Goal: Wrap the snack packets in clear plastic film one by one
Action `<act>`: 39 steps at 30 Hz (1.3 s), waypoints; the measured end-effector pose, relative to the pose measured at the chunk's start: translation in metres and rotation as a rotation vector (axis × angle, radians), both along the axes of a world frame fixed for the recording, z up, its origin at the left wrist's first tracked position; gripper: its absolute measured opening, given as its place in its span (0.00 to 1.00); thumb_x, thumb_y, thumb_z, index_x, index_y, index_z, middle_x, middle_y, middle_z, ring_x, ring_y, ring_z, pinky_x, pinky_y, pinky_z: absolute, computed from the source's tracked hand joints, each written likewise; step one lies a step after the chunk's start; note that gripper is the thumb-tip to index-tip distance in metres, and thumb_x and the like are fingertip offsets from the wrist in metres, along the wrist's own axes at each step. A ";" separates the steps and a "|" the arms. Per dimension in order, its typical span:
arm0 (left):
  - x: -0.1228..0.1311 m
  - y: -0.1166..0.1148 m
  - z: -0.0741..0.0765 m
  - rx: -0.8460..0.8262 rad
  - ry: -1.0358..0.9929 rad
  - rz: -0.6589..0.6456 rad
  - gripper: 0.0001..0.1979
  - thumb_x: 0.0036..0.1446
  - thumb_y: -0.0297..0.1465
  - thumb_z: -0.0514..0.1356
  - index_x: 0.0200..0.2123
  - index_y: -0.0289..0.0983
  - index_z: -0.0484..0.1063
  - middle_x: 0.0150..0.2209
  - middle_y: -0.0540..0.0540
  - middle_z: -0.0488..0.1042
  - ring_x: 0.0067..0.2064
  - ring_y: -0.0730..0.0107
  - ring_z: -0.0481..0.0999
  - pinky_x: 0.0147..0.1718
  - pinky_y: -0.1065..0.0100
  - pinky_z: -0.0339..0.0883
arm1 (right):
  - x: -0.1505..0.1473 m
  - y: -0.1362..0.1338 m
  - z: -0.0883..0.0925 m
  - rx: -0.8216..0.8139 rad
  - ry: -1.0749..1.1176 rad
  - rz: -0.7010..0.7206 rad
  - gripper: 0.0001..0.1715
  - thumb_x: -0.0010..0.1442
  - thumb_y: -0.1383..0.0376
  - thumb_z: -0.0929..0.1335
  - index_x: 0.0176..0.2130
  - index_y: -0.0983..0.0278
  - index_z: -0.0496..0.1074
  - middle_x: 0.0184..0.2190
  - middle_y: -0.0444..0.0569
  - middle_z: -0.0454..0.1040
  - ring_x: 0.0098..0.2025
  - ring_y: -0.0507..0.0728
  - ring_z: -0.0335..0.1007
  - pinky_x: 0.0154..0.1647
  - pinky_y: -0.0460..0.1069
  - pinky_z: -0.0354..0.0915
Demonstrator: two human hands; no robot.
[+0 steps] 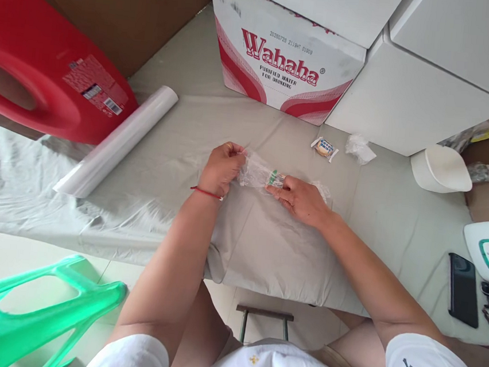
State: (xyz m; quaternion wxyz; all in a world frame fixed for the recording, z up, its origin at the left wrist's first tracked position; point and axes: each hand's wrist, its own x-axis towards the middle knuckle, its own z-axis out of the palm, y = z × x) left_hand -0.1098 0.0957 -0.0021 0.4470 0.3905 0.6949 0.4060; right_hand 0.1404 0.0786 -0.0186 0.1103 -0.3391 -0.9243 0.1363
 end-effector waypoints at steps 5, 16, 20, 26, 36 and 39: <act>0.018 -0.014 0.008 0.067 0.236 -0.029 0.31 0.61 0.50 0.64 0.59 0.36 0.68 0.50 0.35 0.77 0.53 0.51 0.79 0.49 0.57 0.73 | -0.002 0.001 0.003 -0.008 -0.015 -0.005 0.21 0.75 0.59 0.63 0.62 0.49 0.75 0.42 0.50 0.74 0.36 0.57 0.66 0.29 0.48 0.56; 0.009 -0.009 -0.009 0.027 0.591 -0.199 0.09 0.52 0.38 0.66 0.31 0.40 0.72 0.32 0.42 0.78 0.38 0.53 0.76 0.40 0.57 0.69 | 0.084 -0.055 0.017 -0.067 0.108 -0.201 0.19 0.74 0.52 0.64 0.53 0.56 0.79 0.49 0.54 0.78 0.40 0.60 0.76 0.39 0.56 0.72; 0.011 -0.012 -0.007 0.060 0.539 -0.180 0.07 0.55 0.36 0.62 0.35 0.39 0.72 0.34 0.43 0.77 0.38 0.57 0.76 0.42 0.59 0.69 | 0.089 -0.050 0.030 0.050 0.262 -0.409 0.20 0.75 0.56 0.64 0.36 0.58 0.79 0.29 0.49 0.75 0.28 0.56 0.68 0.31 0.53 0.66; 0.016 -0.013 0.001 0.097 0.476 -0.132 0.04 0.52 0.28 0.62 0.33 0.39 0.69 0.33 0.46 0.77 0.35 0.63 0.73 0.41 0.61 0.69 | 0.020 -0.011 0.033 0.080 0.178 -0.123 0.17 0.72 0.61 0.65 0.56 0.53 0.78 0.53 0.55 0.77 0.48 0.63 0.70 0.54 0.62 0.69; 0.065 -0.044 0.011 0.345 0.245 -0.589 0.13 0.65 0.32 0.54 0.34 0.37 0.77 0.37 0.45 0.77 0.37 0.66 0.76 0.43 0.62 0.71 | 0.014 -0.042 0.011 -0.284 0.340 -0.184 0.18 0.72 0.56 0.67 0.57 0.55 0.77 0.61 0.57 0.70 0.52 0.60 0.75 0.54 0.58 0.73; 0.071 -0.051 -0.001 0.367 0.313 -0.689 0.17 0.66 0.28 0.50 0.38 0.38 0.80 0.41 0.43 0.77 0.43 0.63 0.77 0.48 0.60 0.72 | 0.037 -0.052 0.014 -0.351 0.493 -0.332 0.17 0.72 0.54 0.66 0.53 0.56 0.78 0.53 0.55 0.77 0.49 0.58 0.77 0.46 0.54 0.75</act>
